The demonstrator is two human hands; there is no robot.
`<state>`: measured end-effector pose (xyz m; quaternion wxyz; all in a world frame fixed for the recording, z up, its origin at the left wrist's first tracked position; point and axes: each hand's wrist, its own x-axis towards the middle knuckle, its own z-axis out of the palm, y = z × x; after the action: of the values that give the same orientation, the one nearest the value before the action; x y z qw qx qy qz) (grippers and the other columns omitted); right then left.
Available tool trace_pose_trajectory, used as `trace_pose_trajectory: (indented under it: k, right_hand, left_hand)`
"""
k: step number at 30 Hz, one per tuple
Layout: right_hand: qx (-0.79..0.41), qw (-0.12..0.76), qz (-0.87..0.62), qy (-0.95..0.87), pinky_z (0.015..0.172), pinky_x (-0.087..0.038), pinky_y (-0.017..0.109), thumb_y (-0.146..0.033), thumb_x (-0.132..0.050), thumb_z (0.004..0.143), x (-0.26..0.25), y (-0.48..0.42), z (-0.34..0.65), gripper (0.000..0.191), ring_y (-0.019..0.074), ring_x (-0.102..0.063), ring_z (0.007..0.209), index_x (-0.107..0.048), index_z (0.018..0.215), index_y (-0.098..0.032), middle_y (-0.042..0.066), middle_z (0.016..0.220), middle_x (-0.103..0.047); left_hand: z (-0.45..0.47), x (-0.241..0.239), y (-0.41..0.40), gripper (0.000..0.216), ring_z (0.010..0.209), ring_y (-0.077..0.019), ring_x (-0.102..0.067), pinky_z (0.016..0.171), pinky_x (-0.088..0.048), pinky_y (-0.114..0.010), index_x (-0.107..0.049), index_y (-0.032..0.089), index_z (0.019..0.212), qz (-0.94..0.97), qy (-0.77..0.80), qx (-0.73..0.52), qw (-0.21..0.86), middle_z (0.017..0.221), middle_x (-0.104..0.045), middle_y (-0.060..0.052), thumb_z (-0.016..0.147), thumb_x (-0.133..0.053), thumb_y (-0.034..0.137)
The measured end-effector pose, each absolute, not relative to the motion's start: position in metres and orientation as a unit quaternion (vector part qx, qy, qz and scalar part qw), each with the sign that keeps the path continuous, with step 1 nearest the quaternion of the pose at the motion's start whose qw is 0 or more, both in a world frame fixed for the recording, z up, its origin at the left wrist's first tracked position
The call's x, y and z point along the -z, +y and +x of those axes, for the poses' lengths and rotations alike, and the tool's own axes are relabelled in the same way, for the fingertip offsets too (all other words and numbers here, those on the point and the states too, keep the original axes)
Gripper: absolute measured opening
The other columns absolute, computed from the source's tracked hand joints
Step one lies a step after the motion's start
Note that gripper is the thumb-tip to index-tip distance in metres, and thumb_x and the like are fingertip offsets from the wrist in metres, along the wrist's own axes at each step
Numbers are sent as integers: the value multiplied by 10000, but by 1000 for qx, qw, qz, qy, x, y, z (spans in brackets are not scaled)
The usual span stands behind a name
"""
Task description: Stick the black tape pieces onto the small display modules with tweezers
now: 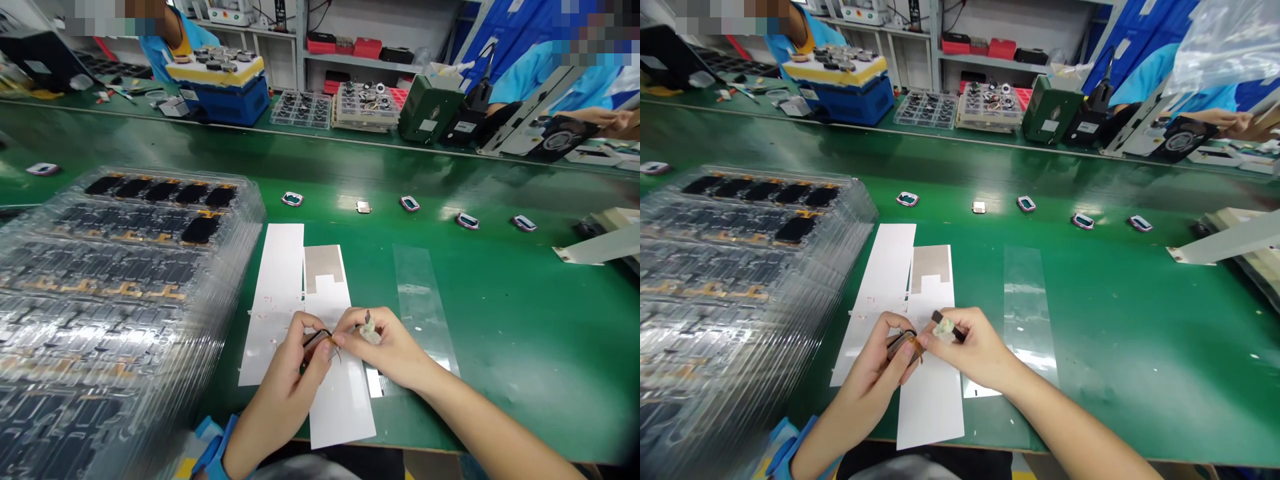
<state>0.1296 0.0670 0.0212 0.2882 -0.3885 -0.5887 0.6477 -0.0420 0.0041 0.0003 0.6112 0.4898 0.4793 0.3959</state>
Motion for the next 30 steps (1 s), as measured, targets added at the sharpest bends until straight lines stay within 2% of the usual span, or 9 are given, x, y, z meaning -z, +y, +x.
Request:
trace_pose_trajectory:
  k: [5, 6, 10, 13, 19, 26, 30]
  right_hand:
    - [-683, 294, -391, -542, 477, -203, 228, -320, -758, 766, -17, 66, 127, 215, 61, -240, 479, -638, 671, -169, -112, 481, -298]
    - [-671, 297, -398, -550, 479, -203, 229, -315, -751, 768, -17, 66, 127, 209, 62, -251, 486, -640, 673, -166, -107, 490, -312]
    - [-626, 299, -414, -589, 547, -313, 242, -312, -705, 787, -21, 66, 128, 222, 96, -416, 593, -626, 655, -153, -28, 616, -518]
    - [-645, 284, -413, -577, 559, -321, 255, -352, -712, 785, -22, 66, 128, 249, 103, -440, 588, -626, 665, -151, -14, 617, -562]
    - [-662, 279, -415, -558, 550, -297, 256, -380, -719, 775, -21, 66, 128, 286, 93, -422, 557, -604, 651, -150, -21, 598, -554]
    - [-652, 285, -411, -570, 506, -260, 235, -358, -705, 778, -23, 65, 127, 273, 70, -319, 520, -584, 633, -160, -68, 541, -443]
    - [-633, 288, -420, -584, 521, -301, 236, -332, -683, 785, -23, 64, 126, 267, 89, -374, 559, -548, 615, -177, -49, 571, -473]
  left_hand:
    - [-45, -3, 2, 231, 672, -125, -358, 629, -329, -248, -385, 265, 1052, 476, 473, -372, 641, 743, -388, 57, 1027, -378, 495]
    - [-45, -4, 2, 237, 679, -126, -360, 643, -335, -253, -383, 265, 1052, 473, 469, -374, 645, 749, -388, 56, 1024, -380, 501]
    - [-43, -4, 2, 249, 655, -124, -349, 629, -327, -258, -379, 263, 1022, 467, 468, -380, 648, 721, -368, 64, 1024, -368, 512]
    - [-42, -4, 3, 247, 655, -120, -370, 645, -336, -268, -383, 261, 1010, 469, 478, -376, 641, 722, -383, 65, 1030, -351, 506]
    - [-42, -4, 4, 254, 636, -115, -384, 624, -334, -265, -388, 258, 1012, 466, 479, -372, 645, 707, -399, 67, 1038, -322, 502]
    - [-40, -1, 5, 202, 596, -103, -323, 550, -273, -235, -369, 254, 1013, 453, 444, -397, 663, 688, -362, 80, 1042, -365, 454]
    - [-40, 0, 7, 136, 584, -96, -312, 535, -253, -233, -364, 247, 1012, 450, 434, -403, 668, 692, -367, 82, 1049, -388, 375]
